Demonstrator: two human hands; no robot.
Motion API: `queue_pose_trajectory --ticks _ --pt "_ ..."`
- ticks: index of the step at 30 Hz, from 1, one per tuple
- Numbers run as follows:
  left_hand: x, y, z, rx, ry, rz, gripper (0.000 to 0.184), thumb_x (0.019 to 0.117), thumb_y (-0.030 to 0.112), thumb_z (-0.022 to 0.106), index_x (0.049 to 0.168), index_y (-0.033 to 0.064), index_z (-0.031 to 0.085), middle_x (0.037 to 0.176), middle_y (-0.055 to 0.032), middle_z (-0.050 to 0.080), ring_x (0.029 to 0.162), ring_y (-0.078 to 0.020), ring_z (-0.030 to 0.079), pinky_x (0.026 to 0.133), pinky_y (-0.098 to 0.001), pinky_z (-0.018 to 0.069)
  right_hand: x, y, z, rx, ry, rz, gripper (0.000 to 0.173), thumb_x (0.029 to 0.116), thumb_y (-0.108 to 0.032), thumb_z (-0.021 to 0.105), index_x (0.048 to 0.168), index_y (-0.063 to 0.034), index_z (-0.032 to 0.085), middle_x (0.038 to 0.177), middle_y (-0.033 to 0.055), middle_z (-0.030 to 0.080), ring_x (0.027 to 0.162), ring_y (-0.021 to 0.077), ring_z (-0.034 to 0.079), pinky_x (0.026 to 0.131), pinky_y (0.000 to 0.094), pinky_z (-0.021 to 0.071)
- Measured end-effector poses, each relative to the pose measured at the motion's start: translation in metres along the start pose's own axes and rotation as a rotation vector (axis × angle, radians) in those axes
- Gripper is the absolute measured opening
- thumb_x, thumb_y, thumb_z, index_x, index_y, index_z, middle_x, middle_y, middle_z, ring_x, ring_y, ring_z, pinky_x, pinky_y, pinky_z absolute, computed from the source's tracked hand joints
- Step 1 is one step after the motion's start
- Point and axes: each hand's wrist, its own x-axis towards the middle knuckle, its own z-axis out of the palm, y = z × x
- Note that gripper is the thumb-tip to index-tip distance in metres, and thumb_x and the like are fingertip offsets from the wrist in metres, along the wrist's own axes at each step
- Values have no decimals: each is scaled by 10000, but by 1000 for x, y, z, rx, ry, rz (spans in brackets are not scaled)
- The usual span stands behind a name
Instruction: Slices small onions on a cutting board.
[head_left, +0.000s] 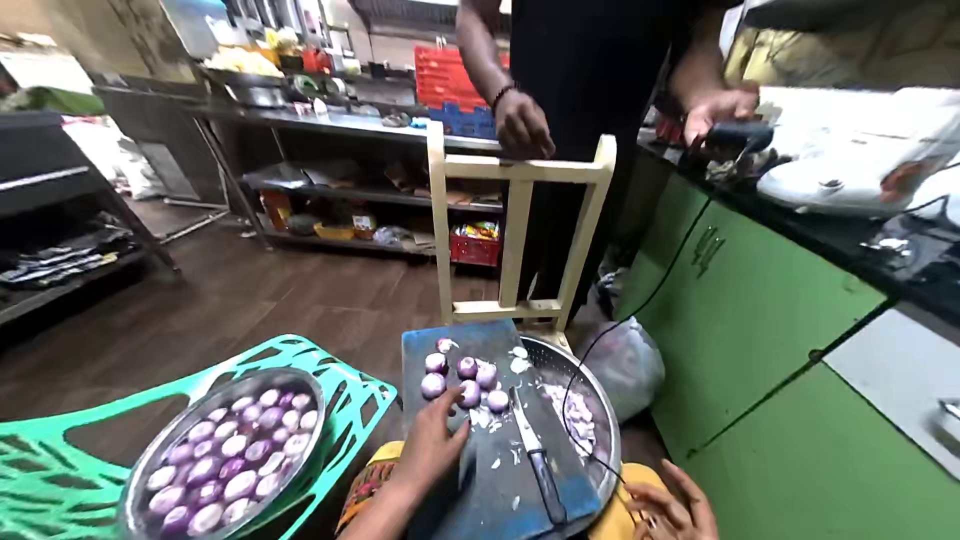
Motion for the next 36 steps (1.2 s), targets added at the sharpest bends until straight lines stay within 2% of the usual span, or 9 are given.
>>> queue_pose_trajectory --ticks 2,4,6,9,13,20,26,29,36 --pt "5 1 8 62 -77 -84 517 987 242 659 1464 66 563 1384 -170 643 1184 -322 674 1030 -520 549 15 3 15 -323 36 -39 597 895 4 611 1453 64 405 1195 113 700 1028 199 703 806 356 615" --pt "16 1 13 141 -87 -100 530 976 250 671 1457 52 567 1385 -192 633 1237 -341 640 1096 -530 498 36 7 37 -628 -151 32 466 916 -167 680 1361 -55 594 1070 51 731 883 155 713 737 352 618" --pt "31 3 12 229 -93 -93 531 969 246 673 1447 39 570 1416 -194 613 1337 -335 580 1169 -510 438 57 13 72 -810 -366 171 591 939 -368 720 1447 -113 560 1108 101 717 914 236 706 821 450 600" --pt "43 8 19 265 -126 -122 526 975 220 680 1433 -11 564 1415 -254 589 1334 -400 569 1143 -562 449 70 33 105 -1032 -470 269 834 893 -492 750 1575 -140 424 1415 148 614 1261 307 626 1081 511 504" --pt "54 -3 17 241 -155 -189 526 981 264 673 1432 14 570 1394 -248 603 1301 -406 593 1103 -587 478 77 47 101 -1122 -484 197 705 930 -271 702 1570 -128 446 1365 142 667 1199 315 676 1045 529 529" --pt "52 0 11 337 -153 -268 501 920 296 724 1336 28 647 1278 -225 667 1209 -392 647 1014 -595 533 56 32 70 -951 -400 174 599 987 -151 548 1573 -92 439 940 159 753 760 298 727 763 527 600" --pt "46 24 19 407 -139 -136 472 926 182 710 1371 44 635 1401 -197 606 1215 -384 644 1003 -575 551 58 33 80 -1050 -420 213 628 1008 -200 521 1613 -135 366 1211 131 731 1044 290 731 958 502 573" --pt "49 37 33 345 -231 1 422 952 217 717 1331 38 665 1351 -187 649 1251 -351 633 1079 -542 510 69 32 84 -1075 -419 221 599 1020 -213 497 1605 -143 386 1133 148 737 1006 301 730 938 495 573" --pt "60 35 62 411 -313 -21 232 969 178 671 1097 -6 731 1164 -218 700 1131 -380 678 985 -565 560 69 31 92 -1079 -494 268 679 981 -164 565 1625 -168 348 1140 160 733 1050 320 718 972 495 557"
